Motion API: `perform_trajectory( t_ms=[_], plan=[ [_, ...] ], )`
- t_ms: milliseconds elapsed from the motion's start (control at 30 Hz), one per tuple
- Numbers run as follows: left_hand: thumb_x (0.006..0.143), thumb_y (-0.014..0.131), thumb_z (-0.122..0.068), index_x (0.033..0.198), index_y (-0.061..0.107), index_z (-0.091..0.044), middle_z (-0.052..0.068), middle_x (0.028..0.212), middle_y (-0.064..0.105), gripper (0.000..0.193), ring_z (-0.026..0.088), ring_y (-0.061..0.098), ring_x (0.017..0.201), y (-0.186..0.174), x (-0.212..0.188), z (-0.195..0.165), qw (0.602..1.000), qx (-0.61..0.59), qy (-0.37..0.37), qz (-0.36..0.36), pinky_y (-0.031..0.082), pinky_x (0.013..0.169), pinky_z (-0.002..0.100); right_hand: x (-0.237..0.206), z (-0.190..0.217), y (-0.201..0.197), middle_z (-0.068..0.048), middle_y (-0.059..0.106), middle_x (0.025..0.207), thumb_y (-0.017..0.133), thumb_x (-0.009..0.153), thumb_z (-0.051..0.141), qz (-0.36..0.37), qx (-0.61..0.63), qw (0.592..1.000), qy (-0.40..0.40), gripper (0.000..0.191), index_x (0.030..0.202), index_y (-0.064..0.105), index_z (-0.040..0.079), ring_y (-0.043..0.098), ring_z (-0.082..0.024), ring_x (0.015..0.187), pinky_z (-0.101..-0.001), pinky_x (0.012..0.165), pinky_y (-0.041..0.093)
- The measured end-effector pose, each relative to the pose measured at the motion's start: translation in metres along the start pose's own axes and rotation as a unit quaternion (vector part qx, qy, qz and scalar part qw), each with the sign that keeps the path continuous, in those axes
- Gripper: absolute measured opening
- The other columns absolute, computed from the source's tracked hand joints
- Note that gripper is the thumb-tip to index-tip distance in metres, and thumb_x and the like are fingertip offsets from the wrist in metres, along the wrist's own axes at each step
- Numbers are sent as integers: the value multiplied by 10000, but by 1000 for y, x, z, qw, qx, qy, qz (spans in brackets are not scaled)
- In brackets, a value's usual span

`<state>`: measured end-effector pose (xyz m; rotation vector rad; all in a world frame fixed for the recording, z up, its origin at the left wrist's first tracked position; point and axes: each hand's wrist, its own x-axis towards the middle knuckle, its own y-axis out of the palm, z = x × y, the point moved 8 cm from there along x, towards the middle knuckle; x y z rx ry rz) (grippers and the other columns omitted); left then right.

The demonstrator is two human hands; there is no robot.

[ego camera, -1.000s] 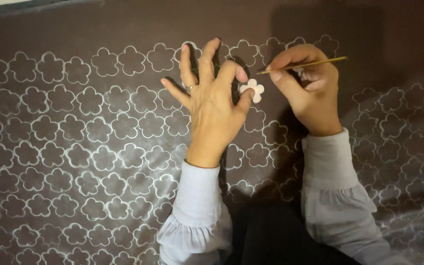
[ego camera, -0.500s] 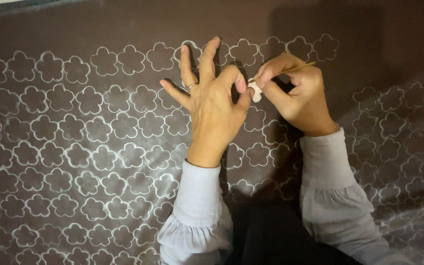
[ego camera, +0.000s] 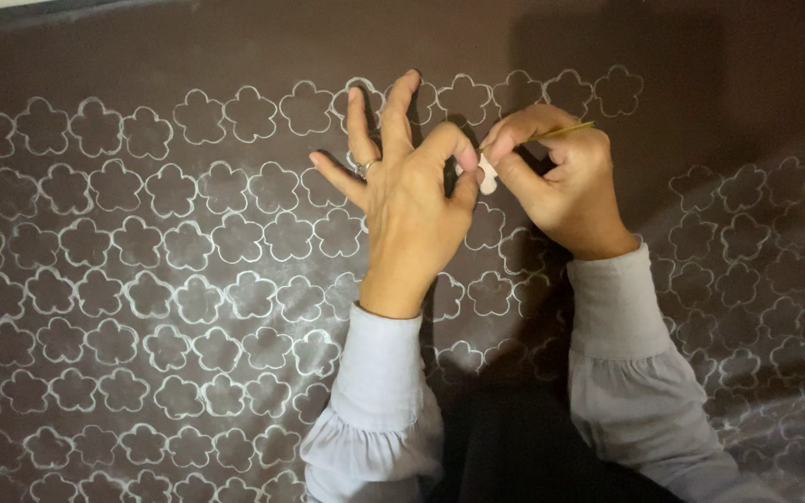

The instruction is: The person uses a small flower-shaped stencil and a thin brush to paint white outlines on a dark brown surface. They repeatedly position the stencil, trace the outline, and move to adjacent spots to create a continuous repeating pattern.

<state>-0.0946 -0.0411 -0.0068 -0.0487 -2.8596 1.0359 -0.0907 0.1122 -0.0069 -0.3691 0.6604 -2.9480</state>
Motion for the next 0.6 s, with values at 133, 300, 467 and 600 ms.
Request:
perform_trajectory(
  t_ms=[133, 300, 467, 600],
  plan=[
    [754, 833, -146, 769, 640, -220, 87, 1587, 396, 207, 493, 93, 1551, 0, 0, 0, 1000, 1, -2, 2, -134, 1087, 843, 0, 3, 0, -98, 720, 1021, 667, 959, -89, -10, 0, 1000, -24, 71, 942, 688, -23, 707, -178, 964, -283, 863, 554],
    [751, 829, -142, 768, 650, -226, 88, 1587, 394, 199, 490, 94, 1549, 1, 1, -1, 1000, 5, -3, 0, -136, 1093, 839, 0, 0, 0, -105, 717, 1024, 660, 961, -93, -17, 19, 1000, -12, 69, 938, 675, -30, 717, -178, 942, -273, 838, 560],
    [754, 835, -156, 796, 705, -269, 89, 1589, 387, 177, 489, 88, 1547, 2, 0, 0, 1000, 9, -4, 4, -140, 1087, 842, 0, 0, 1, -109, 715, 1027, 658, 972, -105, -15, 28, 999, -25, 73, 950, 661, -35, 718, -181, 959, -275, 880, 568],
    [758, 842, -188, 784, 743, -307, 68, 1599, 388, 156, 461, 100, 1555, 3, 0, 2, 1000, 21, -14, 2, -129, 1100, 832, -1, -4, 0, -109, 716, 1019, 650, 962, -110, -22, 32, 999, -9, 79, 940, 662, -35, 713, -177, 942, -272, 853, 563]
  ],
)
